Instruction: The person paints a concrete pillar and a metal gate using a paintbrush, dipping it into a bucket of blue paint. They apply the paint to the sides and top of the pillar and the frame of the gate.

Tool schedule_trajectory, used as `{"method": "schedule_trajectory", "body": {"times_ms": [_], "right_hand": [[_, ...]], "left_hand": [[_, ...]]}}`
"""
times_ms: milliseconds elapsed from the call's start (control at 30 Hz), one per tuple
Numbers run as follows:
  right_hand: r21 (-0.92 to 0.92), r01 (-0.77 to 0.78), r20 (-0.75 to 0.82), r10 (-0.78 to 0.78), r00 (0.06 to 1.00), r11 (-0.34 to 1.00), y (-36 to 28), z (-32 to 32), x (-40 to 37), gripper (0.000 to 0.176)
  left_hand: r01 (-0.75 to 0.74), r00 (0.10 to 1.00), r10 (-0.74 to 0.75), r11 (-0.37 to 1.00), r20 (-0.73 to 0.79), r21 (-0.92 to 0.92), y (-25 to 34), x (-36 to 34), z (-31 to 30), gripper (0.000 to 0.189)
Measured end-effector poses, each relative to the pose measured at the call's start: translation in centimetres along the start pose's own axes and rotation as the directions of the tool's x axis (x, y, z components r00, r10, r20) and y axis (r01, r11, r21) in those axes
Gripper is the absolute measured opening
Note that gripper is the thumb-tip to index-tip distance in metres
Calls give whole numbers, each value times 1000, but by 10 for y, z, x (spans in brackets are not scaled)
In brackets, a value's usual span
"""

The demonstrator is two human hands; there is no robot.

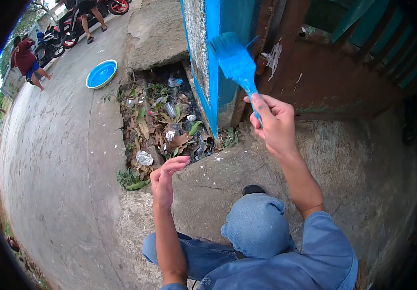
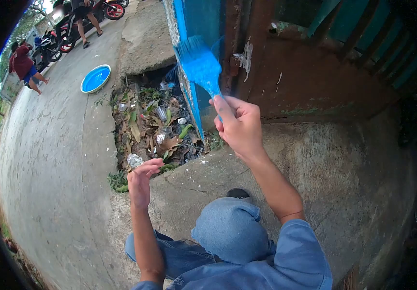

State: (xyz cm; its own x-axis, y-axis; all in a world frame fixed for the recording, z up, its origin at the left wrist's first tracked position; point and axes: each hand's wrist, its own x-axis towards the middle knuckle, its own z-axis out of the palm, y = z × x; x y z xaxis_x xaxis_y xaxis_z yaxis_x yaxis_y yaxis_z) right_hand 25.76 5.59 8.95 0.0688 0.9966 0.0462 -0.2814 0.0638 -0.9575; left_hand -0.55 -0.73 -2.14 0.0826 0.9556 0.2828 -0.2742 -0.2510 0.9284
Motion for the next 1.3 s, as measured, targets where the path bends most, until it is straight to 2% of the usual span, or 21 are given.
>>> {"method": "schedule_trajectory", "body": {"times_ms": [33,100,200,233,333,400,433,533,633,700,767,833,867,933,967,1033,1067,1100,1200,1300], "right_hand": [[-27,74,-11,-74,997,997,-1,3,0,26],[-43,95,-5,-95,995,995,12,2,7,26],[-174,81,-22,-86,996,981,87,-15,32,24],[-235,39,-38,-49,998,971,107,-20,30,24],[-206,-56,-95,37,995,977,163,-29,18,25],[-105,-389,-162,370,915,915,186,-37,7,27],[-104,-388,-160,370,915,916,195,-42,2,27],[-60,-586,-198,566,800,808,212,-52,-2,27],[-73,-626,-247,594,765,776,210,-55,10,27],[-92,-593,-220,564,796,800,194,-51,24,27],[-110,-563,-196,537,820,819,161,-40,35,27],[-126,-463,-123,450,885,877,121,-25,35,27],[-127,-465,-130,451,883,876,106,-20,30,27],[-67,-374,-97,367,925,925,79,-10,23,26],[-70,-377,-97,370,924,923,69,-7,20,26],[-15,-190,-27,190,982,982,48,-3,14,28],[24,-157,4,157,988,987,36,0,9,27],[22,-162,2,162,987,987,30,3,6,27],[-35,71,3,-71,997,997,35,8,6,25],[-131,27,-12,-29,1000,991,84,-6,22,24]], "left_hand": [[2,1000,-2,1000,-3,-1,0,0,-1,48],[3,1000,-3,1000,-14,-14,0,0,-2,49],[-3,1000,3,1000,-15,-10,1,1,-5,49],[-6,1000,6,1000,-17,-7,0,0,-7,49],[-14,1000,14,1000,-23,5,-1,-1,-10,49],[-7,1000,6,1000,-28,-15,1,-1,-8,49],[-8,1000,7,1000,-28,-13,1,-2,-9,49],[-15,1000,15,1000,-27,-13,0,-2,-13,49],[-2,1000,2,1000,-29,-19,1,-1,-12,49],[-10,999,10,1000,-34,-14,-1,0,-12,50],[-6,999,5,1000,-34,-12,-2,2,-12,50],[10,999,-11,1000,-36,-15,-4,3,-11,50],[7,1000,-8,1000,-30,-23,-4,3,-10,49],[1,1000,-2,999,-25,-32,-6,6,-10,49],[0,1000,-1,999,-23,-35,-7,6,-10,49],[7,1000,-8,999,-25,-42,-9,5,-10,49],[8,1000,-9,999,-18,-39,-8,6,-9,49],[8,1000,-8,999,-9,-35,-8,6,-9,48],[1,1000,-1,1000,-8,-20,-8,5,-10,48],[-3,1000,2,1000,-20,-30,-6,4,-12,47]]}}
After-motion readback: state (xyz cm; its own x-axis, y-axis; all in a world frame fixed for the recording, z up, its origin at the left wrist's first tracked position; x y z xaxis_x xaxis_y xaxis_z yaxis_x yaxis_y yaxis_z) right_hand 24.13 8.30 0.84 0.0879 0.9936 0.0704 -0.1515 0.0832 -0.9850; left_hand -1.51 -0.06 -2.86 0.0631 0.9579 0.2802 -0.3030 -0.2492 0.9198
